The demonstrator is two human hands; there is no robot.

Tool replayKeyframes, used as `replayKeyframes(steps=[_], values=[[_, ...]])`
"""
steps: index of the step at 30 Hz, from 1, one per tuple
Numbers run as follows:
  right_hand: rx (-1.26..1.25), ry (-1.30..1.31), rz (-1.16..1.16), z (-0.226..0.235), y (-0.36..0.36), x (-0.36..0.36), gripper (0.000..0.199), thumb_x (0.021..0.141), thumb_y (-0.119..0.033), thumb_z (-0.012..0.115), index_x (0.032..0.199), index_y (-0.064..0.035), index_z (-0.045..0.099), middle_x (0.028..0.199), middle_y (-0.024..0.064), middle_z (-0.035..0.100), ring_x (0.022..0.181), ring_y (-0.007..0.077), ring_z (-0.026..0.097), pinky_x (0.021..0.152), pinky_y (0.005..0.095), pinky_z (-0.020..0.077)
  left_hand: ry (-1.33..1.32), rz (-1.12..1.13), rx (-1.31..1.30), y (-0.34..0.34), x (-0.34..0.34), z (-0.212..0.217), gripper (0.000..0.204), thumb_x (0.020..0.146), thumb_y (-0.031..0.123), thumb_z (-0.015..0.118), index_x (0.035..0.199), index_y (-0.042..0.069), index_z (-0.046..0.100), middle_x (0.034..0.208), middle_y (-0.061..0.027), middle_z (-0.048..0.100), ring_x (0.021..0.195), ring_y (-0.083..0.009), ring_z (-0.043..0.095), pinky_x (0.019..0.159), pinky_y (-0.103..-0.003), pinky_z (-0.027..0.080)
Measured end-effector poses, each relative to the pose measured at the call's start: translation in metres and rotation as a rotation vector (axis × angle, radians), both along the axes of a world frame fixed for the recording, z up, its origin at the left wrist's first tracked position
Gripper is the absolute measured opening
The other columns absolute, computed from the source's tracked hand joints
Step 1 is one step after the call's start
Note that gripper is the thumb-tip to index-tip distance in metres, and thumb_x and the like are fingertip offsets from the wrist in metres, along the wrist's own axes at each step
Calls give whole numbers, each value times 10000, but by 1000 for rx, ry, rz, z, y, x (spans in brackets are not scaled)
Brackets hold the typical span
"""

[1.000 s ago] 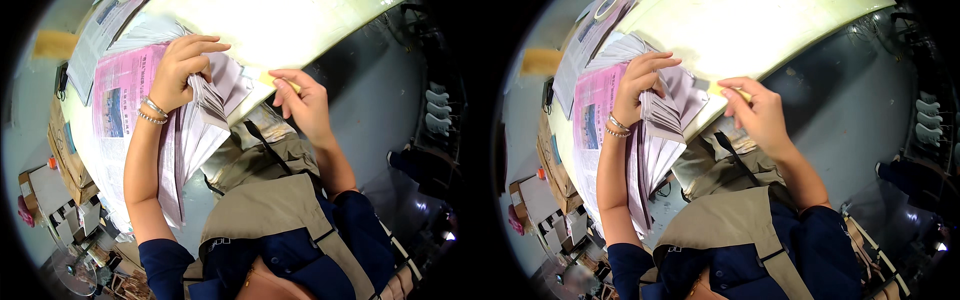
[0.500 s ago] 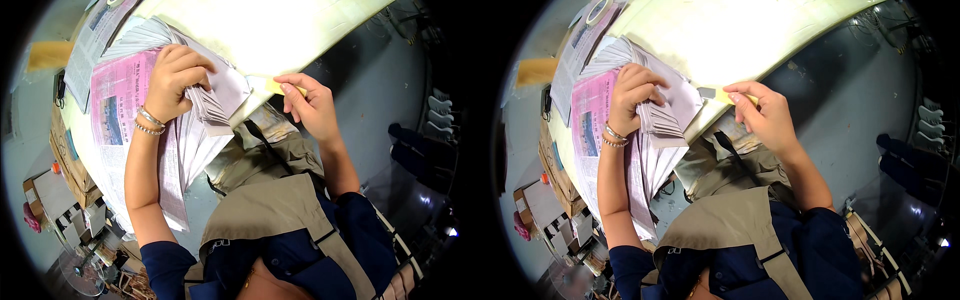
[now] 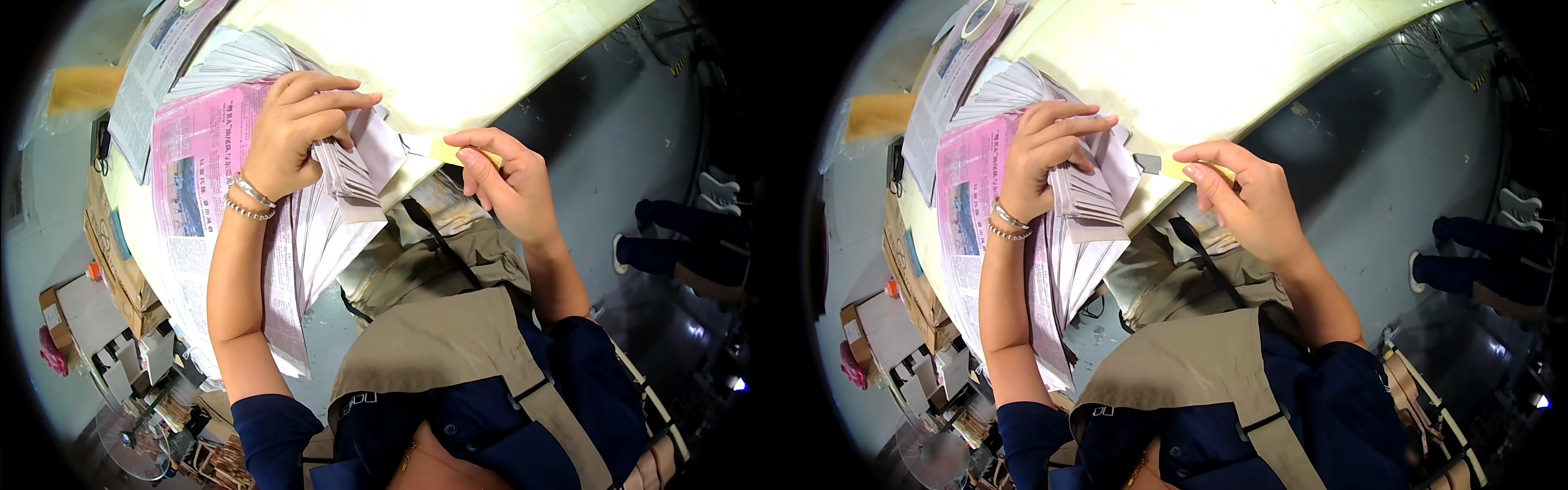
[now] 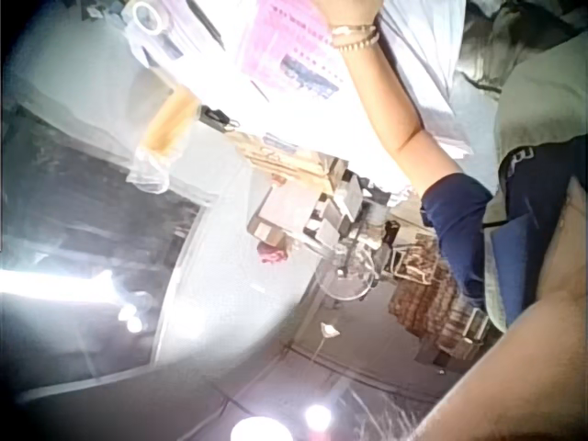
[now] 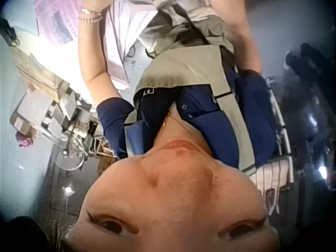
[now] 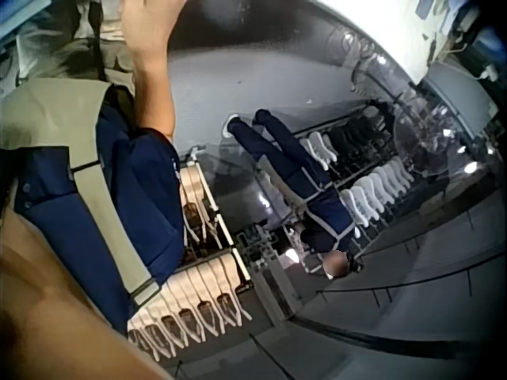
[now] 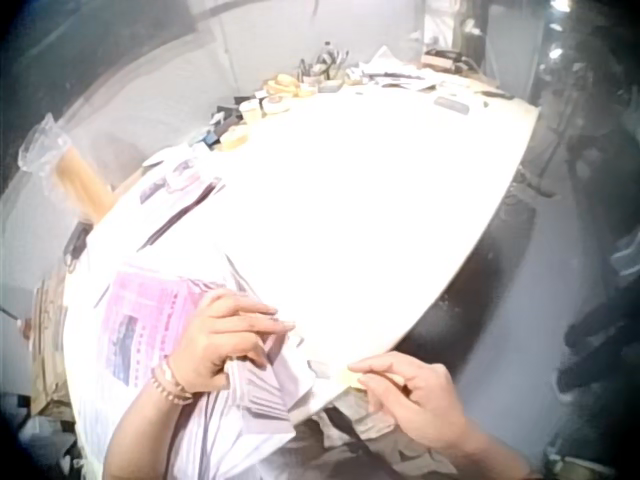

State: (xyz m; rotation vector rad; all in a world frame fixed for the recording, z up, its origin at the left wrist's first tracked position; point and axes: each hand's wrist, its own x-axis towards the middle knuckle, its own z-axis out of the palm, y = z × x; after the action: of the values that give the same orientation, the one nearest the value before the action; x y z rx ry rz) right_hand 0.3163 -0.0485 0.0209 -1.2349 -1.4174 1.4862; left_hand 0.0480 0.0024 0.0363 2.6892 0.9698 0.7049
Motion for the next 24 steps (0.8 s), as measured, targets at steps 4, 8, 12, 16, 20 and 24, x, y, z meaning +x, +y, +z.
replayKeyframes(steps=[4,8,12,16,20,24], values=[[110,-86,-47,4,0,0,175,917,-98,564,1047,-30,659,634,7,578,532,31,487,471,183,366,28,0,-31,0,0,1,243,711,318,616,600,117,537,1048,-31,691,1072,-262,594,960,-444,362],[229,-133,-130,18,-2,1,156,902,-62,575,1024,-27,665,654,13,598,563,42,529,493,185,401,20,12,-26,-2,0,0,174,706,240,605,603,118,536,1038,-33,692,1065,-246,598,967,-443,358],[306,-169,-88,25,-4,-2,138,891,-45,578,994,-24,667,655,31,613,547,44,545,485,189,409,27,11,-16,0,1,-1,93,677,140,600,608,121,539,1029,-30,694,1049,-237,601,945,-420,369],[296,-230,-78,32,-2,-5,130,886,-50,588,984,-24,668,616,39,607,514,46,551,471,196,410,29,16,1,-1,2,-2,82,654,80,593,609,122,540,1023,-21,696,1027,-226,603,899,-379,381],[284,-259,-71,36,1,-7,126,883,-55,592,977,-18,667,597,45,606,498,54,558,462,201,410,-28,31,10,-3,6,-1,223,545,-116,495,614,92,539,977,29,701,970,-210,593,855,-346,379],[296,-316,-55,43,2,-11,118,880,-53,591,962,-10,665,601,62,608,492,70,566,461,210,412,-34,24,16,-2,6,-1,221,564,-111,506,619,99,547,967,36,700,962,-201,590,853,-343,376]])
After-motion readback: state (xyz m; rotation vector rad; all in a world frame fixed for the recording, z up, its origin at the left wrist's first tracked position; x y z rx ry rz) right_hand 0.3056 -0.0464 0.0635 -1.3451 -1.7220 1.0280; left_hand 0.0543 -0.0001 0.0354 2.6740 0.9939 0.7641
